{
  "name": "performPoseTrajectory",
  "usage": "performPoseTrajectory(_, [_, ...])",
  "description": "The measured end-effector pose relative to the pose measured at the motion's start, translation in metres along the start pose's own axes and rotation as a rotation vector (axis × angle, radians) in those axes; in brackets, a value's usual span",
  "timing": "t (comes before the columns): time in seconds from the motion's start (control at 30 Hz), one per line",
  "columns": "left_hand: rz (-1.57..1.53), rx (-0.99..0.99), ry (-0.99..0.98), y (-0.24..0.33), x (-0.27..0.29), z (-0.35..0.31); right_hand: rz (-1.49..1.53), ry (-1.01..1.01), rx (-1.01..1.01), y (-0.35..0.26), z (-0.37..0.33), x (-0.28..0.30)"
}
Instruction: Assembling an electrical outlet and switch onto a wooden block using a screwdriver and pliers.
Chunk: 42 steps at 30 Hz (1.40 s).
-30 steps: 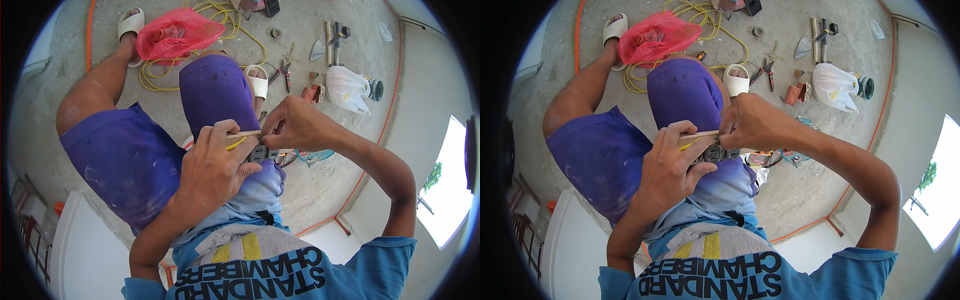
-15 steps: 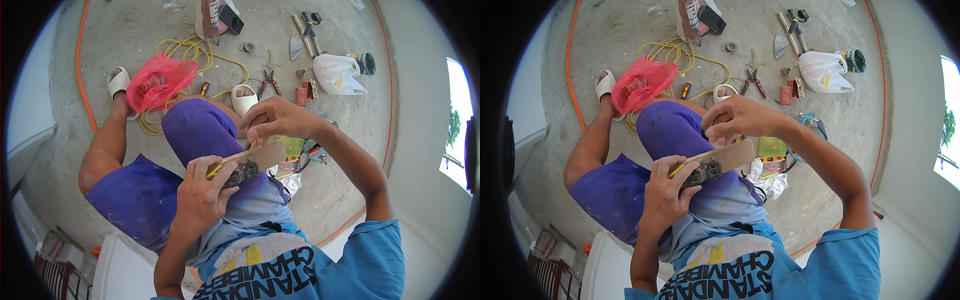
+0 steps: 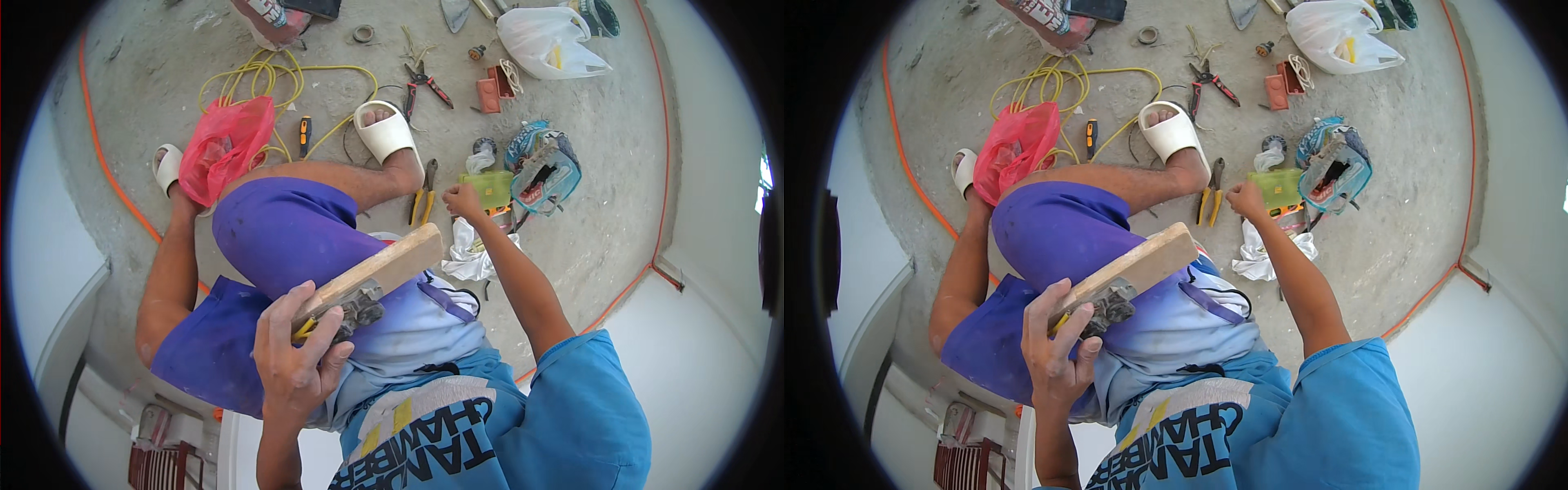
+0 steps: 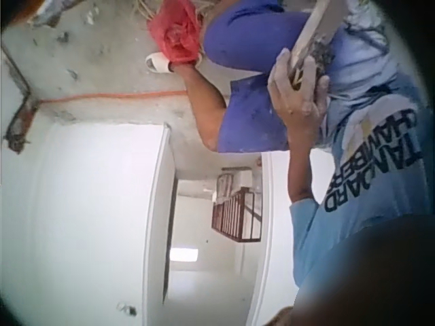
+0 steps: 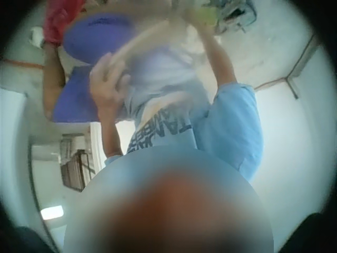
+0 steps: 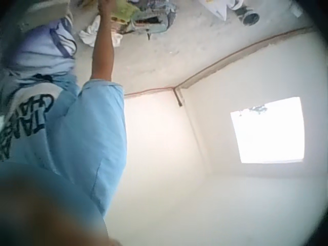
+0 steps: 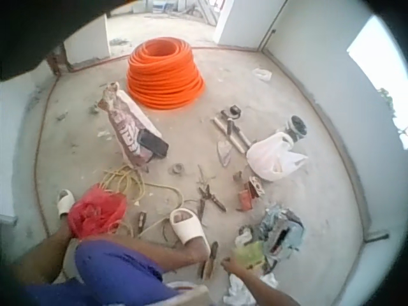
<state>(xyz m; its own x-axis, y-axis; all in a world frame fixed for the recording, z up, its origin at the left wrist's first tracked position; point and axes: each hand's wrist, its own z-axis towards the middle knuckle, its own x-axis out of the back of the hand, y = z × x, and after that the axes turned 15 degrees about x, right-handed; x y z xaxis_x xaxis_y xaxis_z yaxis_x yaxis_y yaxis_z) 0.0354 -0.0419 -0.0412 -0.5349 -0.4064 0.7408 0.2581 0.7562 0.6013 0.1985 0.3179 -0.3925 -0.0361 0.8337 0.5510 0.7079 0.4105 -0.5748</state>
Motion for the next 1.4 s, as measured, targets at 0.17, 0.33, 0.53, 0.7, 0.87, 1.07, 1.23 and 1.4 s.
performPoseTrajectory(0.17, [0.117, -0.171, 0.065, 0.018, -0.011, -0.016, 0.018, 0.351, 0.361, -0.075, 0.054, -0.04])
performPoseTrajectory(0.33, [-0.129, 0.004, 0.038, 0.009, -0.013, -0.012, -0.39, -0.035, 1.014, -0.187, 0.134, -0.079])
performPoseTrajectory(0.53, [-0.636, 0.405, 0.003, 0.005, -0.007, -0.005, -0.936, -0.545, 1.434, -0.246, 0.193, -0.125])
performPoseTrajectory(0.7, [-0.555, 0.444, -0.044, 0.0, -0.003, -0.005, -1.062, -0.444, 1.636, -0.23, 0.21, -0.156])
performPoseTrajectory(0.87, [-0.599, 0.483, -0.043, 0.0, -0.006, -0.001, -1.062, -0.379, 1.772, -0.223, 0.224, -0.183])
performPoseTrajectory(1.07, [-0.676, 0.615, -0.037, 0.004, -0.005, -0.003, -1.234, -0.355, 1.799, -0.238, 0.211, -0.169])
performPoseTrajectory(1.23, [-0.684, 0.617, 0.067, 0.014, -0.015, -0.008, -0.895, -0.509, 1.391, -0.267, 0.17, -0.066])
performPoseTrajectory(1.4, [-0.55, 0.422, 0.272, 0.02, -0.031, -0.004, -0.382, -0.241, 1.143, -0.278, 0.094, 0.15])
